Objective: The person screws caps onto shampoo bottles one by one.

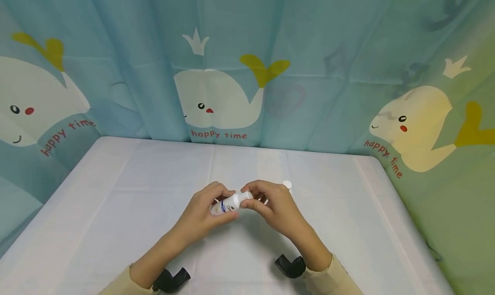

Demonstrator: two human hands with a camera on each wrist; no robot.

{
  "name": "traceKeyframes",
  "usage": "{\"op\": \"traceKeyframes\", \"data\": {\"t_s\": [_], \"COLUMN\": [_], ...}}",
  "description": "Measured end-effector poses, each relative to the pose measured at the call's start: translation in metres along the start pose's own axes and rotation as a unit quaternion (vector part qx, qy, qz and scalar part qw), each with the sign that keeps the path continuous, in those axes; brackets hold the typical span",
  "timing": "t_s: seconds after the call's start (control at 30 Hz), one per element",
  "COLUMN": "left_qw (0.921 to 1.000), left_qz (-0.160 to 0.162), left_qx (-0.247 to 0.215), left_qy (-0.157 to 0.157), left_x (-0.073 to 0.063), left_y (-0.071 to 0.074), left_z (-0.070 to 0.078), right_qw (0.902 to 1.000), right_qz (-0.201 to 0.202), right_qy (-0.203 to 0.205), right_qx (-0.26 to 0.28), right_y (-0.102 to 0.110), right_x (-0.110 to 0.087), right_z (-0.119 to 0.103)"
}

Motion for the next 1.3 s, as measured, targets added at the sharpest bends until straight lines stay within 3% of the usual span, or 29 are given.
{"op": "traceKeyframes", "data": {"t_s": [0.07,0.2,0.3,0.5,0.7,1.03,1.3], "left_qw": [1.0,0.9963,0.9913,0.9861,0.9801,0.9779,0.9731], "left_qz": [0.003,-0.032,-0.047,-0.017,-0.006,-0.012,-0.035], "left_qx": [0.002,-0.062,-0.107,-0.151,-0.18,-0.184,-0.2], "left_qy": [0.009,0.05,0.06,0.066,0.084,0.098,0.109], "left_x": [0.0,0.0,0.002,0.007,0.006,0.005,0.006], "left_y": [0.0,-0.004,-0.007,-0.001,0.003,0.005,0.0], "left_z": [0.002,-0.002,-0.005,-0.018,-0.039,-0.056,-0.067], "right_qw": [0.9998,0.9981,0.9974,0.9929,0.9728,0.9514,0.945], "right_qz": [0.009,0.021,0.024,0.01,-0.039,-0.091,-0.111], "right_qy": [0.017,0.054,0.054,-0.026,-0.096,-0.113,-0.12], "right_qx": [0.005,0.023,0.043,0.116,0.207,0.272,0.283], "right_y": [0.001,0.003,0.003,-0.002,-0.025,-0.053,-0.06], "right_x": [0.0,-0.001,-0.001,0.0,0.0,-0.002,-0.004], "right_z": [-0.001,-0.002,-0.001,0.017,0.038,0.046,0.049]}}
Point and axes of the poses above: each hand's wrist, its own x-axis towards the middle knuckle, its own y-axis out of the back of the hand, z = x × y, the point moved 8 cm from there along x, towards the middle knuckle, and after that the axes turned 9 degrees about -z, right-handed, at the moved point
